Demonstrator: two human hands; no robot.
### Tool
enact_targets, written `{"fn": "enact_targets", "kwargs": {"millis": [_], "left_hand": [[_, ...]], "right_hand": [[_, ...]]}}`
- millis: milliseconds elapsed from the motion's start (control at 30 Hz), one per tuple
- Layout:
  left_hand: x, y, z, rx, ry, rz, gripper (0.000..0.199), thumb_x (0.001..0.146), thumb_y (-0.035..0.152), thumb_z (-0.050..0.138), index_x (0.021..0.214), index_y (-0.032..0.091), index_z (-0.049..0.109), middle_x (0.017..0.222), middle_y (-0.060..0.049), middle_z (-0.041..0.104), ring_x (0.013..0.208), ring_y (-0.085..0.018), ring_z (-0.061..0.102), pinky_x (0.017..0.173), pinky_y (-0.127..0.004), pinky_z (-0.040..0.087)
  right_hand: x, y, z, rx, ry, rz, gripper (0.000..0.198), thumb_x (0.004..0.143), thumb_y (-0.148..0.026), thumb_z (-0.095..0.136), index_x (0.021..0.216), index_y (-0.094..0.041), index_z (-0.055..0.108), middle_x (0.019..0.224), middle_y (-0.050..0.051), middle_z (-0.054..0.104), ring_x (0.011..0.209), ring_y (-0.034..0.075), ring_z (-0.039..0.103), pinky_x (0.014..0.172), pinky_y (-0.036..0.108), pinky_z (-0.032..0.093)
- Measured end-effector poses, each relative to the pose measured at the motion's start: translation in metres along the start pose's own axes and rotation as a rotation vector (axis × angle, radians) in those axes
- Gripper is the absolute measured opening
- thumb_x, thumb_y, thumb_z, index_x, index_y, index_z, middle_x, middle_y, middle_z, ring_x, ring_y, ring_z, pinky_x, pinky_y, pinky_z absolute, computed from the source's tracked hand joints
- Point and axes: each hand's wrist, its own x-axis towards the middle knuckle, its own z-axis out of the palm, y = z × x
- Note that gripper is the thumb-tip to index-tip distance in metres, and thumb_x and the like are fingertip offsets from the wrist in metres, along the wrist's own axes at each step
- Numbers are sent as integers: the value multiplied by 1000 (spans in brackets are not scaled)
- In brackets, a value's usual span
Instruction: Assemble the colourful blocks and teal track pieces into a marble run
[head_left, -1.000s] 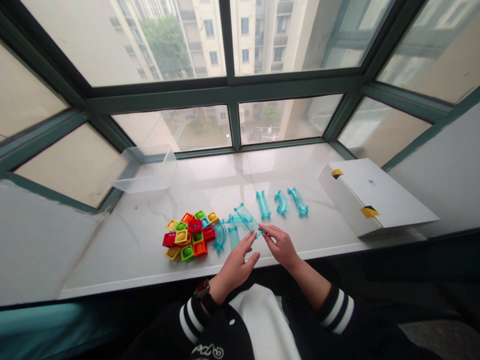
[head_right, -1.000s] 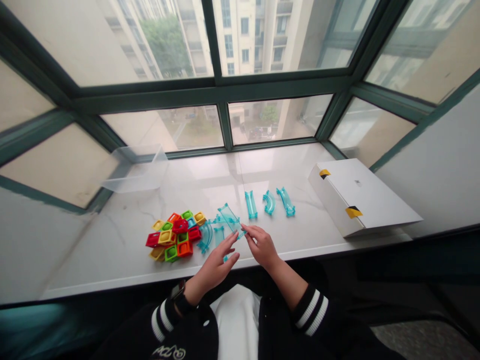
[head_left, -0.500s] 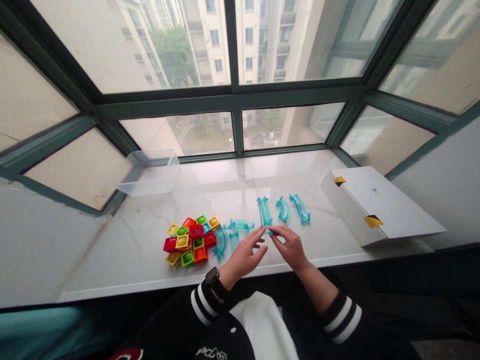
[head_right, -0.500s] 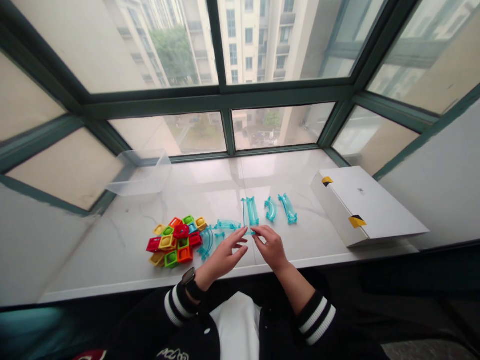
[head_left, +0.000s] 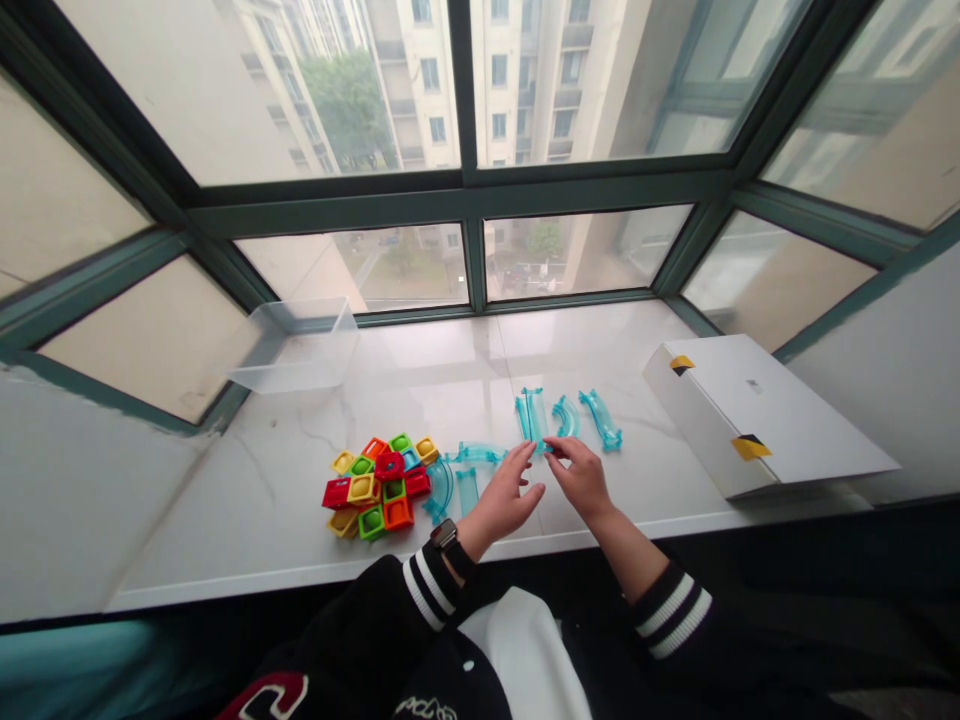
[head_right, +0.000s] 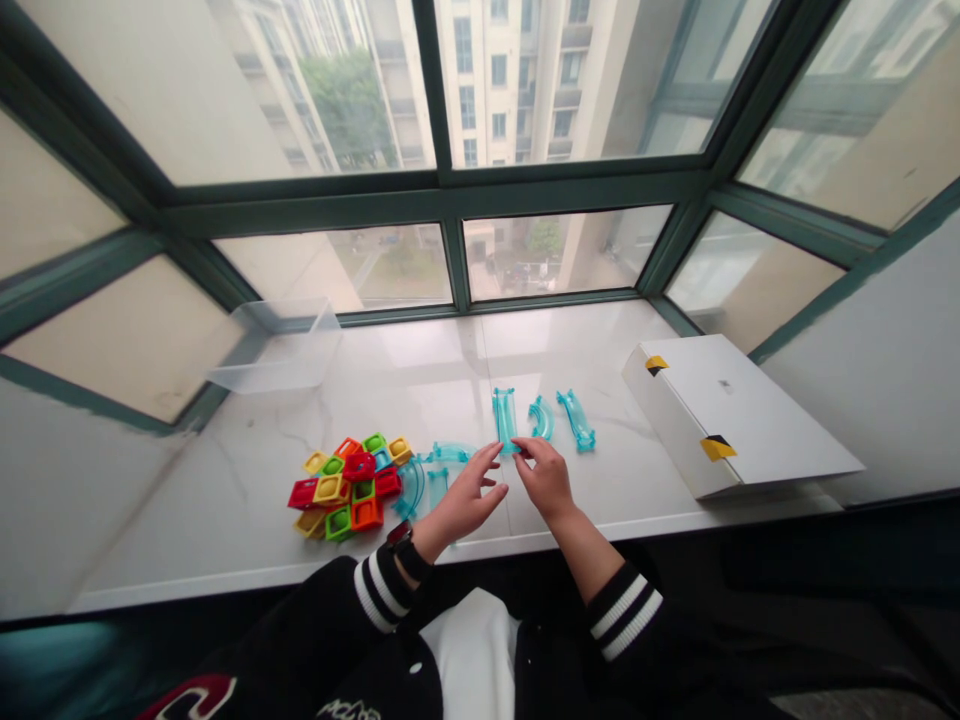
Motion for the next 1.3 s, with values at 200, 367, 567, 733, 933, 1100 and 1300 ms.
{"fn": "enact_targets", "kwargs": {"millis": [200,367,567,733,933,1100,1300], "left_hand": [[11,-9,8,-136,27,-94,77,91,31,72,161,27,40,166,-17,39,147,-34,47,116,-57,49],[22,-17,14,-404,95,-270,82,87,37,79,159,27,43,172,-16,30,151,-37,43,119,-58,44],[27,-19,19,-713,114,-386,89,83,34,83,161,22,40,155,-19,54,144,-35,52,117,-54,48],[26,-17,21,-770,110,-420,88,85,31,81,162,22,39,146,-17,61,138,-33,59,114,-52,51],[26,-23,21,-727,105,-425,91,84,34,83,163,23,38,137,-16,66,135,-32,60,111,-52,53],[27,-27,21,-708,93,-436,90,86,33,81,163,24,37,133,-14,68,132,-29,62,110,-51,53],[28,-30,20,-689,79,-439,91,86,34,81,164,24,36,132,-13,67,131,-29,62,109,-49,54]], "right_hand": [[11,14,6,-57,-17,46,25,95,-24,60,115,-23,75,97,7,75,82,23,72,82,40,61],[17,21,12,-48,-21,91,30,92,-23,60,118,-23,75,99,8,76,83,23,73,83,41,62],[21,32,16,-67,-47,115,32,91,-23,60,119,-22,75,100,8,76,84,24,73,85,42,62],[23,38,18,-98,-64,93,32,92,-21,59,119,-21,75,101,9,77,85,24,73,85,42,61],[26,38,20,-126,-84,81,32,91,-19,58,118,-21,75,101,8,77,85,24,73,85,41,60],[26,39,21,-141,-103,88,32,91,-19,58,118,-22,75,101,8,77,85,24,73,85,40,60],[27,40,22,-141,-116,100,33,91,-19,57,119,-21,75,103,9,77,86,24,73,86,41,59]]}}
